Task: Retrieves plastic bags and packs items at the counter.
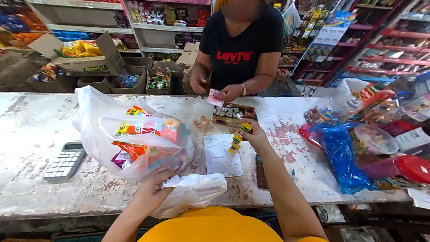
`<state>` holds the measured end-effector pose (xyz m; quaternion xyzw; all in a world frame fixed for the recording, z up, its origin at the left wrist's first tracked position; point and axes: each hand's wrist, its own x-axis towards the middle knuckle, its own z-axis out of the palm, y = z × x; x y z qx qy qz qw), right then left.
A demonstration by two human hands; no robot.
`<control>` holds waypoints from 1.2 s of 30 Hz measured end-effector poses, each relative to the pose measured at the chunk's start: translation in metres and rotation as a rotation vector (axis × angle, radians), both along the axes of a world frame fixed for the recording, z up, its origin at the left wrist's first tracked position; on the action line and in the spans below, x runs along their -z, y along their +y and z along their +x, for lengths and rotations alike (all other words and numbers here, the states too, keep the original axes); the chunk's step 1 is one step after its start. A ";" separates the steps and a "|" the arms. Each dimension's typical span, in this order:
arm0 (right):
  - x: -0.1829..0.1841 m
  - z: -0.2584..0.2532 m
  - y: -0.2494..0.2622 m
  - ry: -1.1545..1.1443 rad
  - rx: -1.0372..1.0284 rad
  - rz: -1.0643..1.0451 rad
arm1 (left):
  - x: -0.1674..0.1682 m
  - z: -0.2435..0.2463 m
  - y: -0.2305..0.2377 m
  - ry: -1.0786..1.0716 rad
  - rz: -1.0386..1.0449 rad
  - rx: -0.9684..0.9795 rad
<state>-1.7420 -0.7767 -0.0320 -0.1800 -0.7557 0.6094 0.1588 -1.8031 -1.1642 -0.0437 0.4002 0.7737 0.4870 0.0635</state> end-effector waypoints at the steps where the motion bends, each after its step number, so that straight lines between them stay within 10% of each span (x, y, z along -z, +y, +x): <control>1: 0.007 0.000 0.002 -0.015 0.051 0.015 | 0.000 0.000 0.000 0.007 -0.001 0.000; 19: 0.042 -0.005 0.014 -0.677 -0.016 0.975 | -0.002 0.003 -0.019 -0.043 0.105 -0.031; 28: 0.030 0.004 0.037 -0.823 -0.081 0.709 | 0.001 0.003 -0.031 -0.084 0.177 0.049; 36: -0.047 0.027 0.034 -0.050 0.079 0.138 | -0.004 -0.002 -0.032 -0.182 0.202 0.164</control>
